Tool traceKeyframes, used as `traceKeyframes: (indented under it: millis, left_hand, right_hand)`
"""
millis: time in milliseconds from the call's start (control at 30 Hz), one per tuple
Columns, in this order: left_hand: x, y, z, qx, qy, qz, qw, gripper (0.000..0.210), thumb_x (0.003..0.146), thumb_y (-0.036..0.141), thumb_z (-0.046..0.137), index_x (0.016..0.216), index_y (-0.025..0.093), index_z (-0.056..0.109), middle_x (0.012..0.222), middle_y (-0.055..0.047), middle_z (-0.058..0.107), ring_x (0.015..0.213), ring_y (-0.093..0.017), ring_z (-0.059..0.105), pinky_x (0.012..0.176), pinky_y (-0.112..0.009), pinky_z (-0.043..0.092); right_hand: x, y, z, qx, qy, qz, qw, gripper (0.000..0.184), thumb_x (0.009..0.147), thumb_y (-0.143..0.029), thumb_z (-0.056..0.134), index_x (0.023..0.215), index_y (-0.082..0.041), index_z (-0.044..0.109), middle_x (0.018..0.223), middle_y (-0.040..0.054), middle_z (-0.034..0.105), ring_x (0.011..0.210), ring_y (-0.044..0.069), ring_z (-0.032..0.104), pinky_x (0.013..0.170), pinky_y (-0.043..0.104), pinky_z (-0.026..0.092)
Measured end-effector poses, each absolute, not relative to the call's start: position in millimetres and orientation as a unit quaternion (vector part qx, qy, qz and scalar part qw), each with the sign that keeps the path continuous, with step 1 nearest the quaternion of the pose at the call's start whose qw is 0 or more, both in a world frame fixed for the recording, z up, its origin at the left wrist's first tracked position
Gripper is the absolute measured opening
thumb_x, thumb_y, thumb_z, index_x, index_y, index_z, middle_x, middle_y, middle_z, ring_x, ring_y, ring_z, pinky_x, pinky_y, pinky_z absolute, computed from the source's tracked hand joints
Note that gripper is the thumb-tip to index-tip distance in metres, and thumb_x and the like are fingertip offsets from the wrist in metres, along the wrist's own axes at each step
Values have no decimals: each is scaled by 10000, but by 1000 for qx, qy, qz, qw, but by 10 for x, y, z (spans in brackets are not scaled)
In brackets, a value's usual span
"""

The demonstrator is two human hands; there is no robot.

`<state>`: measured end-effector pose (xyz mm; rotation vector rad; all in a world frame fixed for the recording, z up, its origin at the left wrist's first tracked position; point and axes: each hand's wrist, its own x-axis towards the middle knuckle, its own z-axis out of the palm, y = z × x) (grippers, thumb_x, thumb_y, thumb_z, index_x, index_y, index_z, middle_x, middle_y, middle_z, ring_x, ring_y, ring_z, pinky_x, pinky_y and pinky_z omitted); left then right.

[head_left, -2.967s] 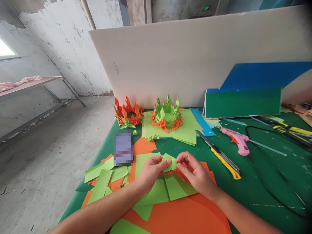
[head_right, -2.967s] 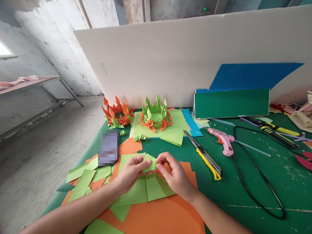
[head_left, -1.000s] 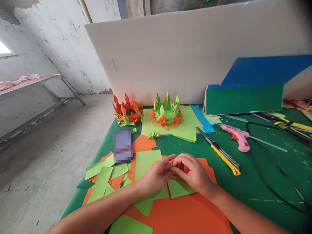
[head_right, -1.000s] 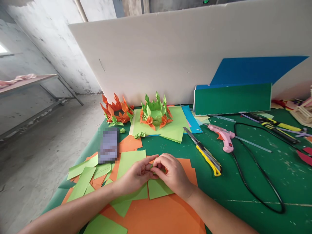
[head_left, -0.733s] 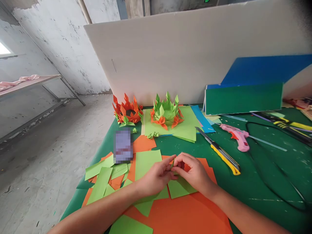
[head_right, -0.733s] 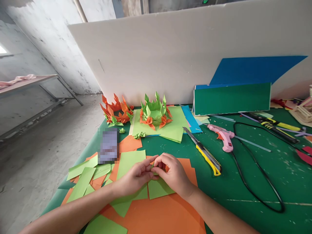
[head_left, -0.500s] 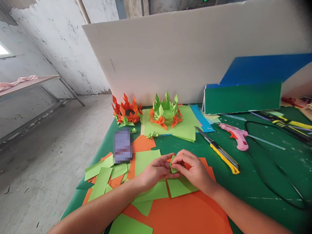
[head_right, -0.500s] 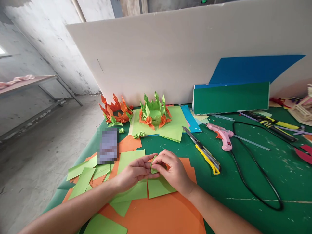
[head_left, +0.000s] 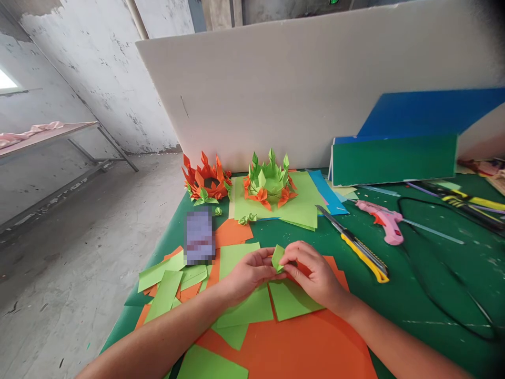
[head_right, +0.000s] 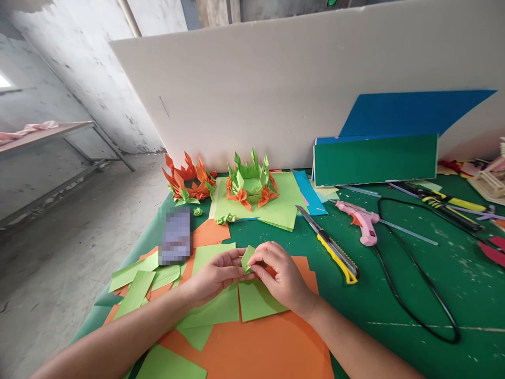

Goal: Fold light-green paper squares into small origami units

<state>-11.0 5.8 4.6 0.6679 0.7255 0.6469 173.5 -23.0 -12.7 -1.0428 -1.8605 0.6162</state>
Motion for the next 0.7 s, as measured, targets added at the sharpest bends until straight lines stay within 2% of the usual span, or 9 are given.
traceKeyframes:
  millis: [133, 367, 567, 700]
  left_hand:
    - [-97, 57, 35, 356, 358, 295, 811, 486, 606, 155, 848, 1034, 162, 620, 893, -31, 714, 787, -173, 698, 880, -339, 464]
    - [-64, 22, 55, 420, 354, 275, 789, 510, 620, 250, 851, 1061, 165, 610, 864, -34, 712, 874, -199, 684, 901, -365, 484]
    - [-68, 2, -11, 444, 343, 256, 787, 644, 629, 237, 843, 1201, 164, 558, 905, -50, 696, 918, -212, 659, 901, -391, 484]
    - [-53, -7, -7, 448, 334, 261, 787, 610, 656, 208, 819, 1205, 161, 558, 928, -62, 701, 901, -203, 659, 881, -383, 491]
  right_hand:
    - [1744, -228, -136, -421, -756, 257, 430, 130, 925, -158, 532, 873, -243, 616, 869, 40, 595, 865, 194, 572, 749, 325, 485]
    - [1725, -229, -139, -410, -763, 272, 418, 119, 919, -154, 545, 848, -230, 604, 838, 30, 580, 821, 177, 560, 710, 302, 468]
    - [1701, -236, -151, -425, -759, 279, 406, 140, 911, -150, 538, 793, -222, 556, 808, 23, 558, 808, 172, 543, 670, 278, 445]
    - [1687, -239, -156, -434, -755, 292, 395, 139, 893, -125, 521, 795, -221, 536, 828, 28, 530, 797, 168, 531, 631, 257, 441]
